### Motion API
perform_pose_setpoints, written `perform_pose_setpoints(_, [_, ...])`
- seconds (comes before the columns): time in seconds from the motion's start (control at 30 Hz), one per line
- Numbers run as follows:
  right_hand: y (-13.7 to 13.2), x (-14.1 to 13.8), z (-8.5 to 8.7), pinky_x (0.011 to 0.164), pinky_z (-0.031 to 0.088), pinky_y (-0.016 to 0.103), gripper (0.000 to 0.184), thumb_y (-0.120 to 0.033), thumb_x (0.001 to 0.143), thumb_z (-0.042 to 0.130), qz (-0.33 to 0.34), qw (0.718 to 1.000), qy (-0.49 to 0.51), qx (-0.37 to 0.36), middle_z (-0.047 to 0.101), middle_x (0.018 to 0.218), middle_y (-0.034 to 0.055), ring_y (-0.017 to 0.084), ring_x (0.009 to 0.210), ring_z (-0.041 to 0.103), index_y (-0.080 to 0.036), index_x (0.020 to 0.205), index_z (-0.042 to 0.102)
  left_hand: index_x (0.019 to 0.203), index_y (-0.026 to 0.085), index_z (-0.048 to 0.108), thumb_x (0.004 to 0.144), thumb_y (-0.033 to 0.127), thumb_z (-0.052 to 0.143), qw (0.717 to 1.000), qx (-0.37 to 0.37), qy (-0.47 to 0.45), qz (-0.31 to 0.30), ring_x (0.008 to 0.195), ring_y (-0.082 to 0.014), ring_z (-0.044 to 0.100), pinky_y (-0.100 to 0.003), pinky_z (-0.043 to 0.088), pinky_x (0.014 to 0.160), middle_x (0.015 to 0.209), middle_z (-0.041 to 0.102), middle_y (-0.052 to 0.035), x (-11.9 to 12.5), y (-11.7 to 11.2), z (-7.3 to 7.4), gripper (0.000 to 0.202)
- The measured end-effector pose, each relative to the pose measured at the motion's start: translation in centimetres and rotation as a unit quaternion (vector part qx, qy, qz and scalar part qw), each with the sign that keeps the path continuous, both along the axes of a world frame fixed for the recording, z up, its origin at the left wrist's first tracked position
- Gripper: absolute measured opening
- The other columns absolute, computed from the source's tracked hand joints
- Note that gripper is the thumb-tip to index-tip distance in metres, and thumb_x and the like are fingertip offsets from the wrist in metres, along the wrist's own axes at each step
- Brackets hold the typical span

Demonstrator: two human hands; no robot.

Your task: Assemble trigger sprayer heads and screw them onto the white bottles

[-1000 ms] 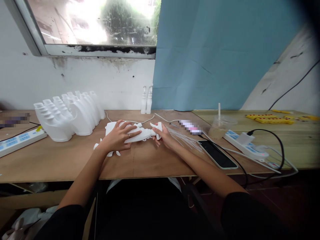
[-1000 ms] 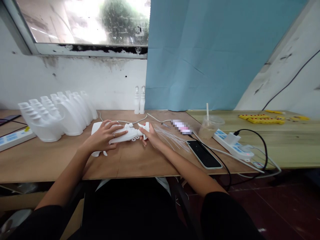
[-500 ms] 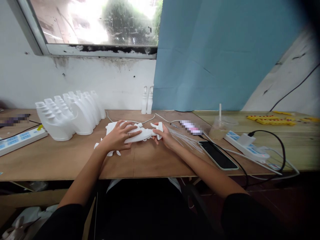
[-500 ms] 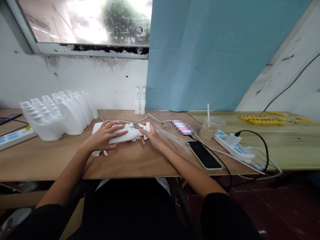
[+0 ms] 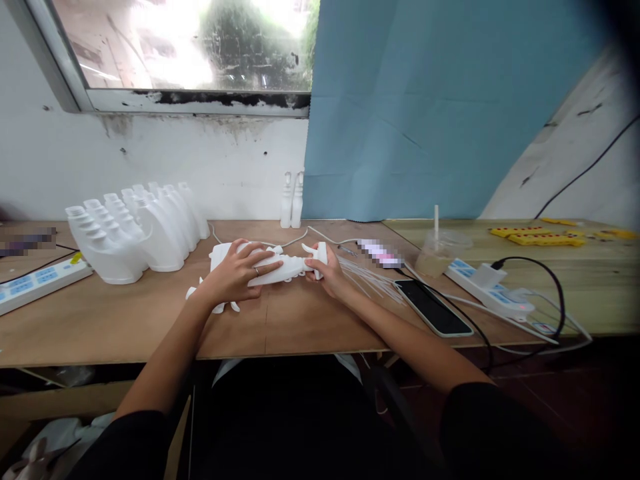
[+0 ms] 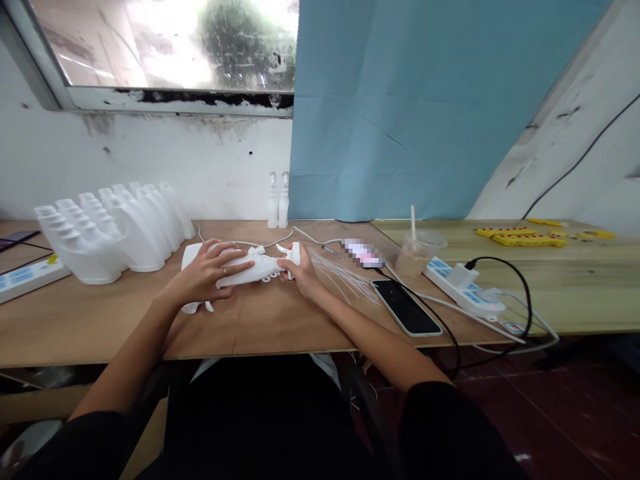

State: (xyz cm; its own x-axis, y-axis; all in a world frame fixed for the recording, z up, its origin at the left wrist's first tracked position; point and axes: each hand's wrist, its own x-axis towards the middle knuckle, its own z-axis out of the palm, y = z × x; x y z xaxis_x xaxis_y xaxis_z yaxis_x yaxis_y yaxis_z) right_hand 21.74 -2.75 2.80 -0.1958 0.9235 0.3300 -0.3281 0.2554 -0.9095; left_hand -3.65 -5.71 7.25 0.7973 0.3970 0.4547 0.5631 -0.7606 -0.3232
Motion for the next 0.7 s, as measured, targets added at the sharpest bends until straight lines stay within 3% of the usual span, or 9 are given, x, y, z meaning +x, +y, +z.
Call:
perform_pose_setpoints(0.3, [0.26, 0.02, -0.32, 0.042, 0.035, 0.021, 0.044, -0.031, 0.071, 0.076, 0.002, 1.000, 0.024, 0.002, 0.051, 0.067, -0.0091, 0.006, 0.043, 0.043, -0.025, 0.096, 0.040, 0.142, 0.031, 0.045, 0.084, 0.024, 0.058, 1.000, 0.006, -0.013, 0.002, 0.129, -0.0294, 0.041, -0.053, 0.024, 0.109, 0.141, 0.051, -0.0048, -0.08, 0.24, -0.16, 0.060])
perform_pose_setpoints(0.47, [0.38, 0.33, -0.31, 0.056, 0.046, 0.027, 0.059, -0.033, 0.069, 0.079, 0.098, 0.994, 0.012, 0.040, 0.059, 0.079, -0.0033, 0.011, 0.059, 0.056, -0.024, 0.115, 0.044, 0.142, 0.030, 0.045, 0.081, 0.026, 0.061, 0.998, -0.001, -0.055, 0.012, 0.127, -0.0297, 0.042, -0.051, 0.027, 0.107, 0.139, 0.052, -0.0060, -0.38, 0.32, -0.20, 0.063])
perform_pose_setpoints(0.57, [0.15, 0.33, -0.21, 0.054, 0.046, 0.027, 0.074, -0.030, 0.062, 0.083, 0.156, 0.986, -0.022, 0.057, 0.061, 0.082, -0.0012, 0.013, 0.061, 0.055, -0.024, 0.124, 0.044, 0.143, 0.030, 0.043, 0.081, 0.027, 0.062, 0.998, -0.012, -0.063, 0.014, 0.127, -0.0301, 0.041, -0.050, 0.028, 0.106, 0.140, 0.051, -0.0062, -0.44, 0.20, -0.17, 0.065])
perform_pose_setpoints(0.7, [0.14, 0.11, -0.25, 0.052, 0.046, 0.026, 0.070, -0.033, 0.063, 0.082, 0.108, 0.993, -0.020, 0.049, 0.063, 0.090, 0.0010, 0.013, 0.063, 0.054, -0.025, 0.124, 0.049, 0.145, 0.031, 0.042, 0.082, 0.029, 0.061, 0.998, -0.034, -0.049, -0.002, 0.128, -0.0296, 0.041, -0.050, 0.028, 0.107, 0.142, 0.050, -0.0062, -0.23, 0.01, -0.13, 0.065])
